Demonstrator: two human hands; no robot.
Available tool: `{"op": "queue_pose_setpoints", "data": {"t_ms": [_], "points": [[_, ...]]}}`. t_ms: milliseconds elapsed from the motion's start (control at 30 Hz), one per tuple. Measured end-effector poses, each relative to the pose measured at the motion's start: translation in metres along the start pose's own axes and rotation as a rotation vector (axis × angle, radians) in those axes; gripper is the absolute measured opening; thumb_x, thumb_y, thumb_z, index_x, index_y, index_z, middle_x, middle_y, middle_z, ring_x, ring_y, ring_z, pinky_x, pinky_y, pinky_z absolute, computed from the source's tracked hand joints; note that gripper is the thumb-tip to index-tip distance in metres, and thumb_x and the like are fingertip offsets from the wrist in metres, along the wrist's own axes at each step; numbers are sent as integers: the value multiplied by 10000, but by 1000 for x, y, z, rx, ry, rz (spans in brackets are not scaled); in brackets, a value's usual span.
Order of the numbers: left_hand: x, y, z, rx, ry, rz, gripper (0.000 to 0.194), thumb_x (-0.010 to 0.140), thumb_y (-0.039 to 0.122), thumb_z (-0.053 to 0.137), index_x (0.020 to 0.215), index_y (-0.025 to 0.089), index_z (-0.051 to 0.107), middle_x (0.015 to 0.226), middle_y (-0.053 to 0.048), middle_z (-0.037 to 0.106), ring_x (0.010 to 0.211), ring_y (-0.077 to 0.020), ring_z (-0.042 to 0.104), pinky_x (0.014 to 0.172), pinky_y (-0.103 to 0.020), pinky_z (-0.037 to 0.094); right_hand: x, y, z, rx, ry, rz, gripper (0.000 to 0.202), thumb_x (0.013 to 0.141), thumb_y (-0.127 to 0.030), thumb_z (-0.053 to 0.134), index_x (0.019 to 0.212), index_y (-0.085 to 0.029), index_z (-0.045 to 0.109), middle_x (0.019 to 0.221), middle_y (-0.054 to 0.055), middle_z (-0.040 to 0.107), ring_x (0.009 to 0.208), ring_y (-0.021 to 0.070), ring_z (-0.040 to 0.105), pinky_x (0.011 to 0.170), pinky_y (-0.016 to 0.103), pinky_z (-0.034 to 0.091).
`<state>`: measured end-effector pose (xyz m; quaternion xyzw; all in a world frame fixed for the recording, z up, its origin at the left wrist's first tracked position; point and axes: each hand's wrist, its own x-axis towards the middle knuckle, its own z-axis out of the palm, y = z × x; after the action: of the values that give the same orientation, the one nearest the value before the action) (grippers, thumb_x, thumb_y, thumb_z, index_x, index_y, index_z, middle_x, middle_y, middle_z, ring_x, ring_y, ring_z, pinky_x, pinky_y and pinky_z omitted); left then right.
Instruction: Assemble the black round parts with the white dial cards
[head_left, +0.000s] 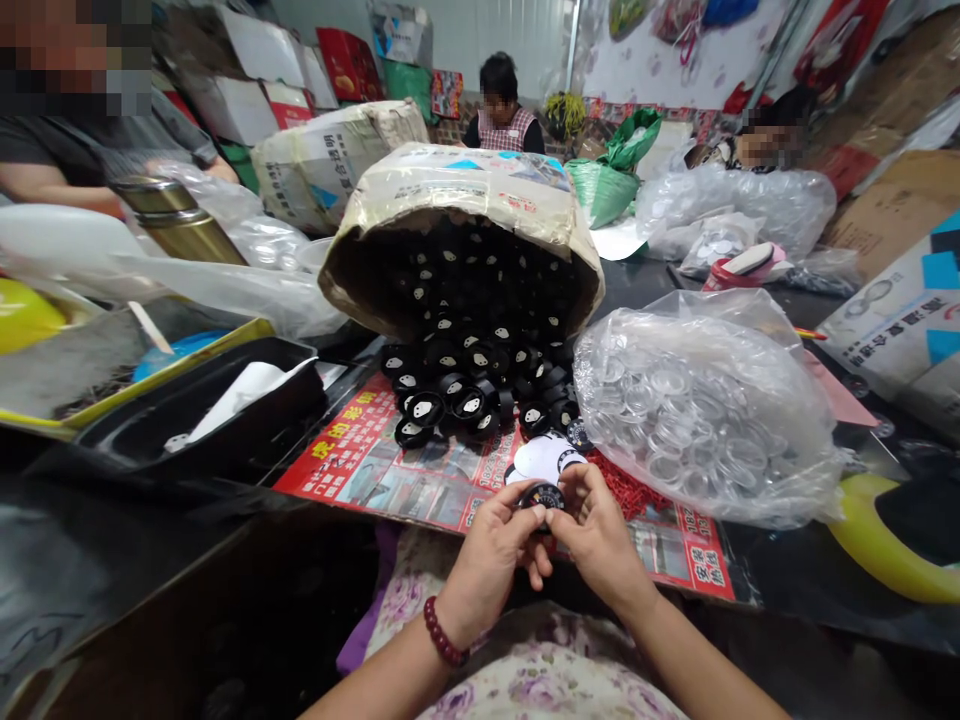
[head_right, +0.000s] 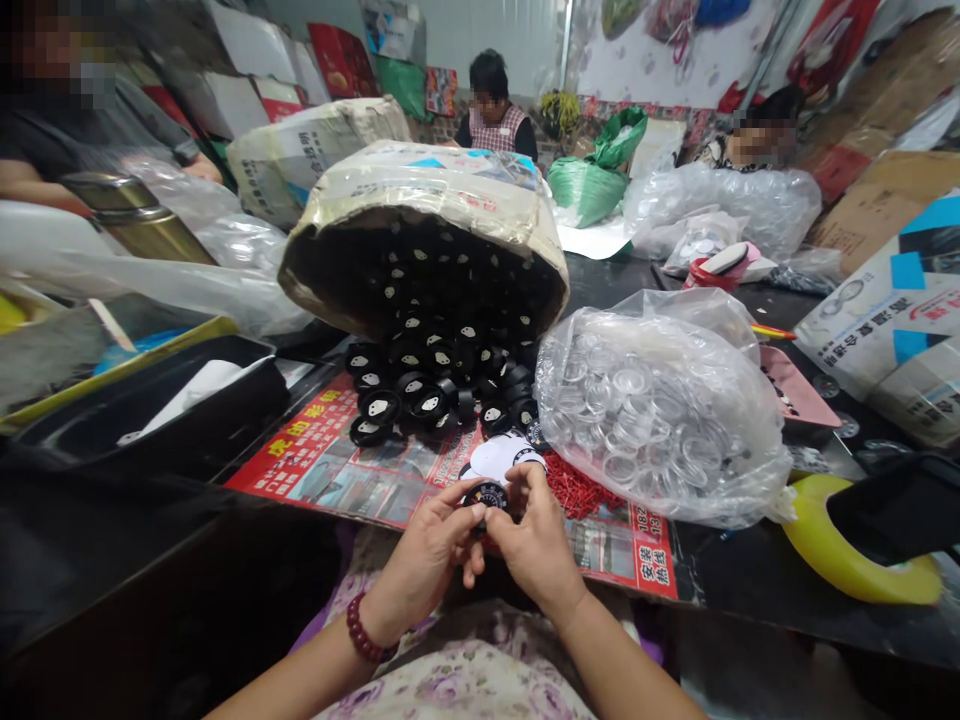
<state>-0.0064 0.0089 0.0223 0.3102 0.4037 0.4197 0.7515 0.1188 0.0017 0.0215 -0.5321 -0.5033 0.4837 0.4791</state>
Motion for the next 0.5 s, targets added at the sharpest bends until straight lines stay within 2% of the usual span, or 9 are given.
{"op": "queue_pose_setpoints", "data": {"t_ms": [133,400,500], "points": [[-1,-3,0,-6,-14,1,307,762,263,604,1039,156,525,608,32,626,330,-82,538,266,-143,406,-1,-2,2,131,-16,53,261,728,-201,601,922,-216,427,775,-38,528,710,121,522,627,237,414],[1,-7,0,29,-17,3,296,761,277,602,1024,166,525,559,45,601,349,-99,555,296,-163,436,-1,-4,-2,131,-15,112,202,708,-194,623,851,-198,480,746,-28,563,710,131,536,632,241,414],[2,-10,0,20,-12,5,267,758,268,600,996,165,537,577,43,606,337,-85,538,296,-162,437,-2,-1,-1,150,2,160,215,689,-191,627,836,-205,471,733,-35,558,692,128,531,586,225,406]]}}
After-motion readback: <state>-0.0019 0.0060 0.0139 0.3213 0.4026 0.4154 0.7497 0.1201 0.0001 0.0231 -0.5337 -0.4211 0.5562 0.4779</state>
